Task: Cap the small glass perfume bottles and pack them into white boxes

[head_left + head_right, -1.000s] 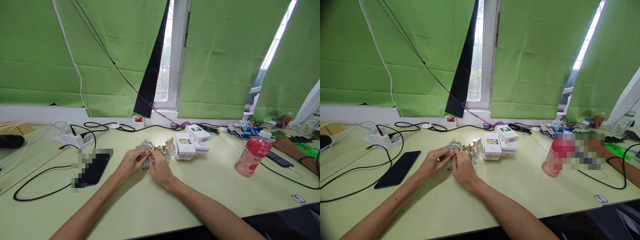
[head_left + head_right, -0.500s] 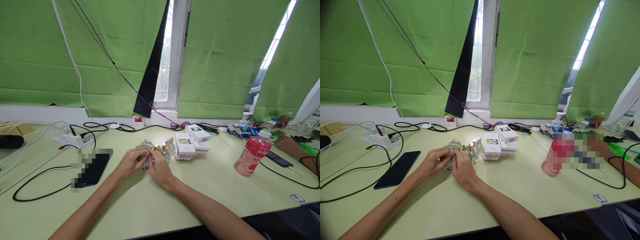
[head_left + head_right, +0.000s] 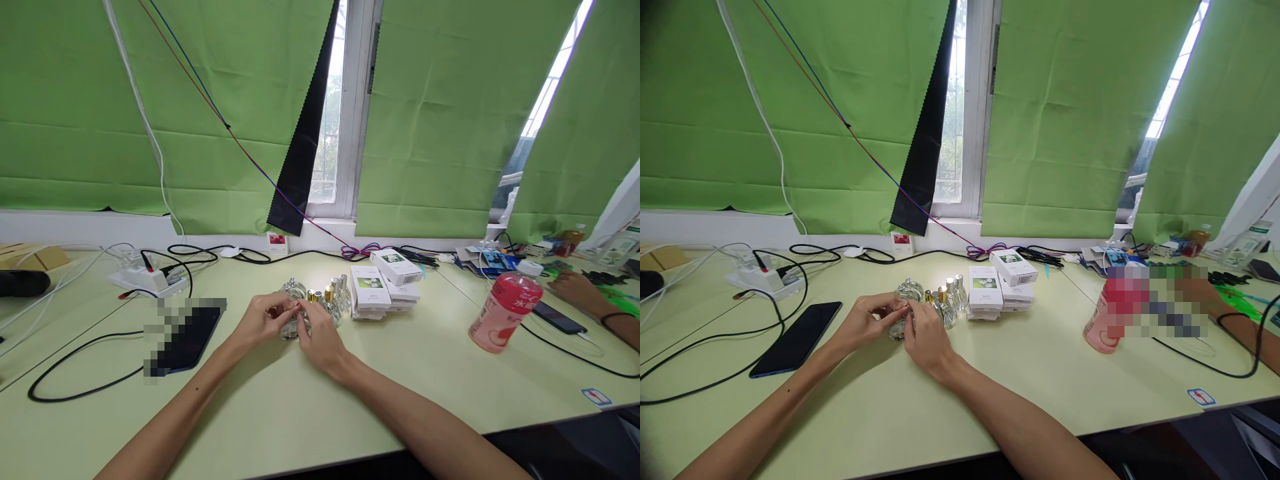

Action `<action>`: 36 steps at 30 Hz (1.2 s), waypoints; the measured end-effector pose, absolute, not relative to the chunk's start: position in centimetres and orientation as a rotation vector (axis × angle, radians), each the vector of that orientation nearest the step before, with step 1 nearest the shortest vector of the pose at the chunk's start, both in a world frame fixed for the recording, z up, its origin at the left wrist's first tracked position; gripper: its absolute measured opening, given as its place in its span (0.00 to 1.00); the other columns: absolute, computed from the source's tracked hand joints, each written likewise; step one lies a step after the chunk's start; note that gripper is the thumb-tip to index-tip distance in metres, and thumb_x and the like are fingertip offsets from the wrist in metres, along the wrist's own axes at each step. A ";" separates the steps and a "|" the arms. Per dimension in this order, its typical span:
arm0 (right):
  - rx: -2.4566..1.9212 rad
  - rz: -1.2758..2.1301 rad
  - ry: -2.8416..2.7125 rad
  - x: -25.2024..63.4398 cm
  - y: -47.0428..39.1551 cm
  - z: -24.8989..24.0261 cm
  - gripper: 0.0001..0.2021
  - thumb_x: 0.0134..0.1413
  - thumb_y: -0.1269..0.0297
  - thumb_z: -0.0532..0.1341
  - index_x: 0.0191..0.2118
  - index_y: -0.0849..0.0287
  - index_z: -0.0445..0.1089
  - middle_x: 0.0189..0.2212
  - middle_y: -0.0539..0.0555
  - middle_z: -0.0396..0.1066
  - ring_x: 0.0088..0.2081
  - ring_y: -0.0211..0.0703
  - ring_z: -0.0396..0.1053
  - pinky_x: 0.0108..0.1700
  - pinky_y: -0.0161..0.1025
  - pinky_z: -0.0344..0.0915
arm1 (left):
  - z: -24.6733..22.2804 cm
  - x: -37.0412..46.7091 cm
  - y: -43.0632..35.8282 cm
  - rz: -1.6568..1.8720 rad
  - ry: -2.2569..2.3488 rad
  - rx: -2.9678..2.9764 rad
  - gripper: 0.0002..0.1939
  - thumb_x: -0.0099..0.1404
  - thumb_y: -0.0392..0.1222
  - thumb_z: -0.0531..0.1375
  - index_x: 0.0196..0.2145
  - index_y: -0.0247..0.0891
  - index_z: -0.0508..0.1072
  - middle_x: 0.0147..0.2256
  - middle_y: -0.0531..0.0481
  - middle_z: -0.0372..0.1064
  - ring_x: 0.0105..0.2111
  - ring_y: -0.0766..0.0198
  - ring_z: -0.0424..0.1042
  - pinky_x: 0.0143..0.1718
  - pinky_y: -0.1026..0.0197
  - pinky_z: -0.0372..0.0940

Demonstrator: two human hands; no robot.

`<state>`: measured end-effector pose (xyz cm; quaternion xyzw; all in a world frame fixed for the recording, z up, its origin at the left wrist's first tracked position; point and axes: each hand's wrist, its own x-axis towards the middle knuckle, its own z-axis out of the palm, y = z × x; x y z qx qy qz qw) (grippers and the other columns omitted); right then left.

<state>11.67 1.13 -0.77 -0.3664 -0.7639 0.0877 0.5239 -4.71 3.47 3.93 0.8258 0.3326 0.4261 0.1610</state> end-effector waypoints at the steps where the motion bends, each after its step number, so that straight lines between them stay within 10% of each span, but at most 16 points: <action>1: -0.877 0.210 -1.829 11.7 1.1 -0.8 0.17 0.65 0.72 0.51 0.55 0.65 0.69 0.46 0.64 0.75 0.48 0.51 0.72 0.51 0.47 0.71 | 3.9 -4.7 3.5 1.212 0.938 2.336 0.18 0.67 0.49 0.61 0.25 0.33 0.74 0.22 0.52 0.67 0.22 0.69 0.62 0.21 0.68 0.60; 36: -0.896 0.232 -1.823 11.7 1.2 -0.8 0.17 0.65 0.72 0.52 0.55 0.64 0.69 0.47 0.63 0.75 0.49 0.51 0.72 0.51 0.47 0.71 | 4.0 -5.0 3.3 1.117 1.091 2.126 0.18 0.63 0.54 0.63 0.31 0.34 0.78 0.17 0.55 0.62 0.17 0.71 0.57 0.18 0.67 0.56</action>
